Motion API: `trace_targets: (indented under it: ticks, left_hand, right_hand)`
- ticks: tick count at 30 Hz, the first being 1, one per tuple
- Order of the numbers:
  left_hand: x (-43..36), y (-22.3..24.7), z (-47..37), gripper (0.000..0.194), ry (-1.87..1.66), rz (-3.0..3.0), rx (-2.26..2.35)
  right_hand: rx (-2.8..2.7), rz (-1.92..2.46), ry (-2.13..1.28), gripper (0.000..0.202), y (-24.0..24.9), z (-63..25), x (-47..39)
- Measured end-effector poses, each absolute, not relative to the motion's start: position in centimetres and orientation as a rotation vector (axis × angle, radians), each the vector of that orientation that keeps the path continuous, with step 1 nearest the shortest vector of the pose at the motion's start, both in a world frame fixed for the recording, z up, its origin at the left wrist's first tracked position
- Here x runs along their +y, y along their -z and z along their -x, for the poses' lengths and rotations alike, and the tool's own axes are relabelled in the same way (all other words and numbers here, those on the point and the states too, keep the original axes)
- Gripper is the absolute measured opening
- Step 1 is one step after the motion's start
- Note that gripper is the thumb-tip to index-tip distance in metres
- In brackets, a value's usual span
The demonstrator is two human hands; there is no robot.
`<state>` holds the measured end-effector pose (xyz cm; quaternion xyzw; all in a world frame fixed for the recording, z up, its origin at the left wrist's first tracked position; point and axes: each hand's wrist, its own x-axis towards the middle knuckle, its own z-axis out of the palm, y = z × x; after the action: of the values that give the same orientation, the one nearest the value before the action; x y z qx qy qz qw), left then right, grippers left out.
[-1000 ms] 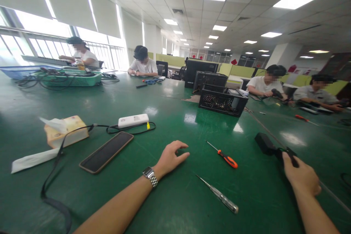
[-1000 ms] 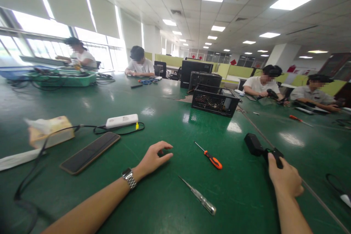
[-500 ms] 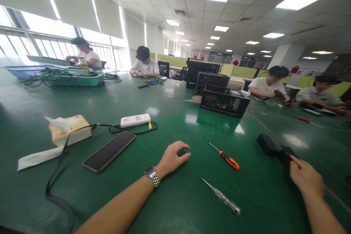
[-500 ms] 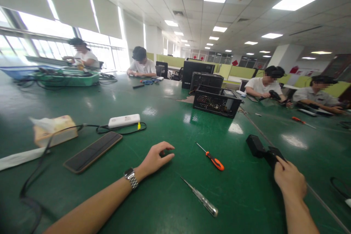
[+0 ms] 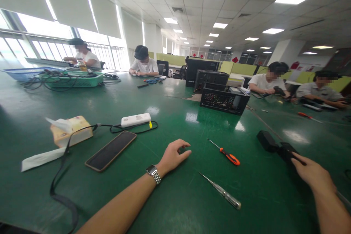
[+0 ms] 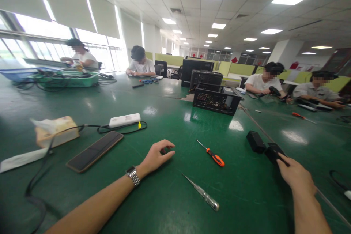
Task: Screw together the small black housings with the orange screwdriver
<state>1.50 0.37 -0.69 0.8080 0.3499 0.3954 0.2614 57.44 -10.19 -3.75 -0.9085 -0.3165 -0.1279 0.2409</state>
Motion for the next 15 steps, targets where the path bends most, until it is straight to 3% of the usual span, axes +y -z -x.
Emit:
trace_targets:
  ticks: [3,8,15]
  left_hand:
    - [0.3,0.6,-1.5,0.015,-1.087,-2.184,0.954]
    - [0.4,0.6,-1.5,0.015,-1.082,-2.186,0.95]
    - [0.4,0.6,-1.5,0.015,-1.08,-2.192,0.947]
  right_hand:
    - [-0.438,2.567,0.108,0.06,2.6,-55.0,-10.5]
    - [-0.381,2.579,0.012,0.063,0.6,-52.6,-11.0]
    - [-0.432,2.577,0.177,0.067,0.4,-53.3,-11.5]
